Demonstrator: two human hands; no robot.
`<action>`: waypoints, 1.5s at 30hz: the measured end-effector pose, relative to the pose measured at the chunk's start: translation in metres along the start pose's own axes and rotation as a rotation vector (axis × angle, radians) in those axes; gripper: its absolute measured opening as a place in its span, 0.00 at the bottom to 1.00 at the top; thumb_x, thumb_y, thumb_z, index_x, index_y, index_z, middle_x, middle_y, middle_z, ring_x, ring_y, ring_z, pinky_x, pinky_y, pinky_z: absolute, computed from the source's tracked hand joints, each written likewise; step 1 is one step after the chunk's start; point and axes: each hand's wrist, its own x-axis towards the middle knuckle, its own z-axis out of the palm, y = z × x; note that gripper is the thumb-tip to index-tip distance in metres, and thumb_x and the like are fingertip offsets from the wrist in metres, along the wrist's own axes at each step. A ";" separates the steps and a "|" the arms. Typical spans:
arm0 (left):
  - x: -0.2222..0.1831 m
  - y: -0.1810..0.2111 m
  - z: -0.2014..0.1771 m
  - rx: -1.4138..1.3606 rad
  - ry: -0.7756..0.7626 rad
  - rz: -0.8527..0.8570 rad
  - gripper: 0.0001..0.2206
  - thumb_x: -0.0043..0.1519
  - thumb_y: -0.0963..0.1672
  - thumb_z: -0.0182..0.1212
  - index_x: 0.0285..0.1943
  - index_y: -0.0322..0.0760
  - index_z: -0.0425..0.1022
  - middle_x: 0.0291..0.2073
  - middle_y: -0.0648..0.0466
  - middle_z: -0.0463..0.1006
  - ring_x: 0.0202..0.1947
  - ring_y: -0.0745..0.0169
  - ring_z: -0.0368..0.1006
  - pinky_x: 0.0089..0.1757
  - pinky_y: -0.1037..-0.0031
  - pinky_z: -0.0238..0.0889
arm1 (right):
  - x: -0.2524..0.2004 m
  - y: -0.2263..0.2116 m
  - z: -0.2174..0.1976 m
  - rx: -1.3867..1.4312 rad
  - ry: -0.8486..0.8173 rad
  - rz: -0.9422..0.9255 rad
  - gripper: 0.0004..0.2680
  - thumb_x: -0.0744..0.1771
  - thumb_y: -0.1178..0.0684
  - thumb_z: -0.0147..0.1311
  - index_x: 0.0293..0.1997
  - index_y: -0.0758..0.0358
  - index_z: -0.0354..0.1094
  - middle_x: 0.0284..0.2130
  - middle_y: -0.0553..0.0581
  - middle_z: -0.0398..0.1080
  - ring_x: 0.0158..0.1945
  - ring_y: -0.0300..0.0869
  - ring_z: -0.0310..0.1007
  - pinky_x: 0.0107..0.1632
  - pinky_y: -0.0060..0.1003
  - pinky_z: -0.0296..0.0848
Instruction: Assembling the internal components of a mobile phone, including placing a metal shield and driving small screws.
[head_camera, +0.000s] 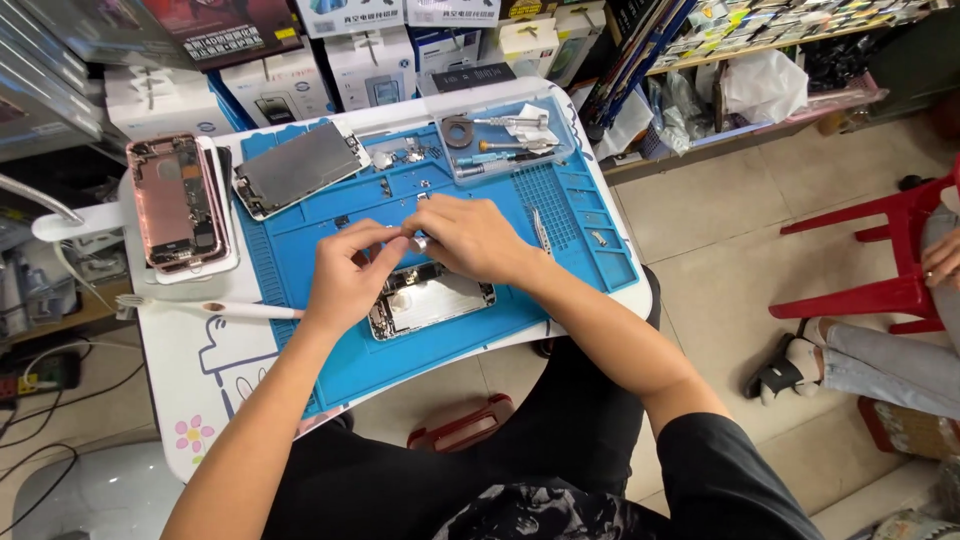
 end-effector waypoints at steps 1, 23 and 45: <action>0.001 0.000 0.002 -0.002 0.000 0.007 0.07 0.71 0.43 0.63 0.49 0.41 0.86 0.32 0.56 0.83 0.25 0.73 0.70 0.24 0.80 0.60 | -0.005 0.006 0.006 -0.007 0.001 -0.002 0.07 0.67 0.60 0.60 0.44 0.51 0.66 0.28 0.45 0.65 0.34 0.42 0.71 0.36 0.35 0.75; -0.002 0.000 0.005 -0.298 0.030 -0.099 0.05 0.68 0.43 0.68 0.50 0.42 0.86 0.26 0.56 0.82 0.30 0.79 0.69 0.25 0.89 0.56 | 0.001 0.008 0.003 0.099 0.266 0.059 0.10 0.63 0.58 0.73 0.37 0.52 0.71 0.20 0.45 0.59 0.25 0.40 0.63 0.32 0.29 0.69; -0.003 -0.008 0.008 -0.154 0.058 -0.086 0.02 0.66 0.41 0.68 0.43 0.38 0.84 0.29 0.57 0.81 0.30 0.72 0.75 0.28 0.83 0.64 | 0.002 0.005 -0.002 0.115 0.338 0.040 0.10 0.60 0.58 0.75 0.32 0.54 0.73 0.19 0.47 0.59 0.23 0.40 0.63 0.31 0.31 0.71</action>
